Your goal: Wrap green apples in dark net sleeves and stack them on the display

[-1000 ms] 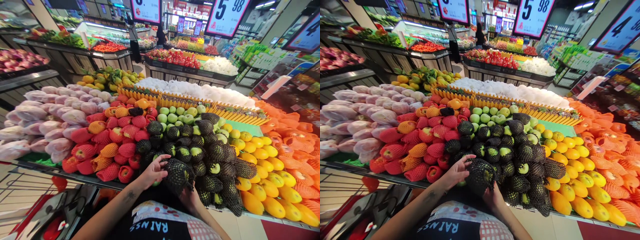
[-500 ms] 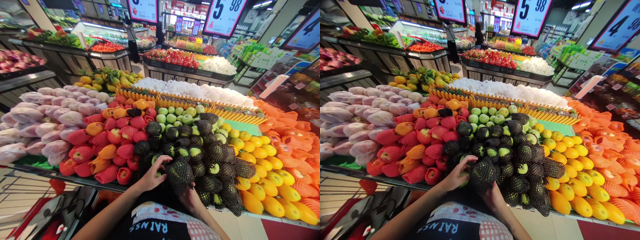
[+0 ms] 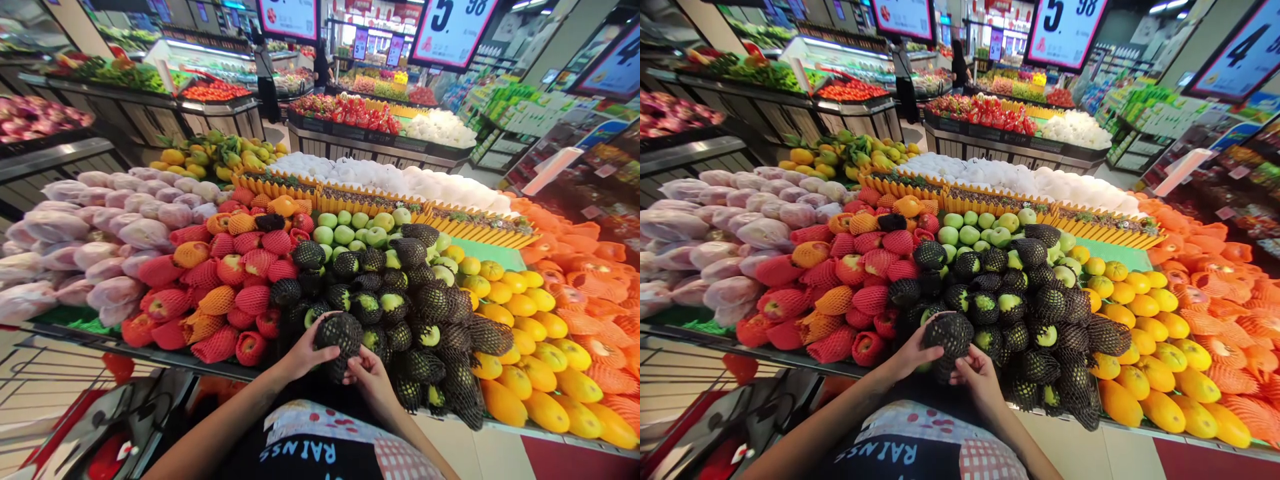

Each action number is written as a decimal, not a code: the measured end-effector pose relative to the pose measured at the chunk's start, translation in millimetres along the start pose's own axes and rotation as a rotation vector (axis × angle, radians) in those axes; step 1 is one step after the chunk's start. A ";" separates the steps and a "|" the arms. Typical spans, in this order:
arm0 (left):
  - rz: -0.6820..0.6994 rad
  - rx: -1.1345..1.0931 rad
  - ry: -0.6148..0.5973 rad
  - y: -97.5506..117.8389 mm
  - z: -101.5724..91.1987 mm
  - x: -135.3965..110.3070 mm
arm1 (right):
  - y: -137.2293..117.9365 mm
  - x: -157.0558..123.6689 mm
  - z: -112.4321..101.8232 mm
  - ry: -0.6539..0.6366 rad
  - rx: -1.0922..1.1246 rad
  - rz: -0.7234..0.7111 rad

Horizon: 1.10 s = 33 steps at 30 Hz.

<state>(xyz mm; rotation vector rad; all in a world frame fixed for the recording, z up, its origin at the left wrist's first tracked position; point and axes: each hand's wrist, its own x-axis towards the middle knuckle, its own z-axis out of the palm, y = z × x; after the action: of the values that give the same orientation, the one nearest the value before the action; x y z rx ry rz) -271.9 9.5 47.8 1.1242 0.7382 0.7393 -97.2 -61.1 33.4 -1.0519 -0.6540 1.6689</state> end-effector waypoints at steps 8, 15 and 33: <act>0.027 0.060 0.325 -7.1 -3.2 2.0 | -9.1 -1.3 -0.6 0.049 -0.110 -0.059; 0.384 0.474 0.546 13.4 -11.2 12.2 | -11.4 -2.1 -5.3 0.171 -0.154 -0.182; 0.418 1.006 0.009 31.3 -19.1 37.0 | -15.0 -4.3 -8.3 0.243 -0.180 -0.240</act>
<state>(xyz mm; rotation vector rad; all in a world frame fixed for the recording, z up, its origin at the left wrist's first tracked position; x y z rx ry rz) -271.5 57.7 67.6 2.2370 0.9201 0.7191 -82.5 -60.6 43.2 -1.2294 -0.7476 1.2697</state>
